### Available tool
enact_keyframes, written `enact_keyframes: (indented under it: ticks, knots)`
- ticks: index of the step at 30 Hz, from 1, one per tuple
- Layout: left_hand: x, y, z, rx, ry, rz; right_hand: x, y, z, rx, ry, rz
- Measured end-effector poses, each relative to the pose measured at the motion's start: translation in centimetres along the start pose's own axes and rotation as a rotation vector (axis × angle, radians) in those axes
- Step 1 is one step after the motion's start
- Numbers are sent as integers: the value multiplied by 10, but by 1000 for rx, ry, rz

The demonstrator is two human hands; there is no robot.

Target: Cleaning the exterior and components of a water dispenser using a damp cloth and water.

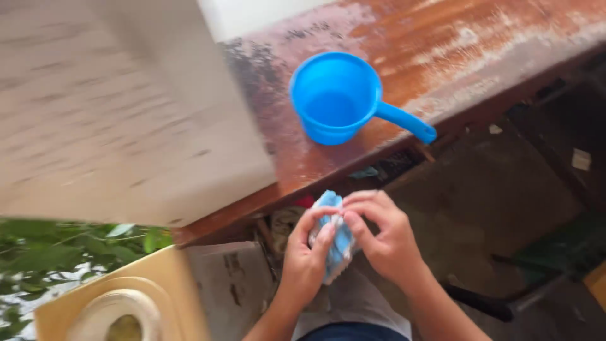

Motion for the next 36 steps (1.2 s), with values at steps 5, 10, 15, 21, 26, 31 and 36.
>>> enact_keyframes:
  ticks: [5, 10, 15, 21, 26, 31, 36]
  knots:
    - [-31, 58, 24, 39, -5, 12, -67, -68, -21, 446, -215, 148]
    - [-55, 68, 7, 56, -81, 45, -112, -89, 33, 673, -49, 21]
    - [-79, 67, -5, -47, -18, 97, -109, -44, 110, 230, 399, -345]
    - [-86, 59, -7, 244, -169, 166, -82, -3, 117, -506, 593, -366]
    - [-65, 49, -12, 268, -154, 168, -43, -3, 87, -429, 648, -433]
    - [-19, 30, -28, 274, -276, 218, 18, 5, 67, -533, 652, -445]
    - [60, -6, -29, 136, -290, 318, 88, 36, 22, -559, 647, -605]
Point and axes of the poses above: each hand's wrist, its own x-axis away from the middle knuckle, its own y-axis out of the palm, z = x × y, the point moved 9 cm from there along -x, towards the middle knuckle, and after that the axes turned 1 degree about -y, right-handed, at the moved point
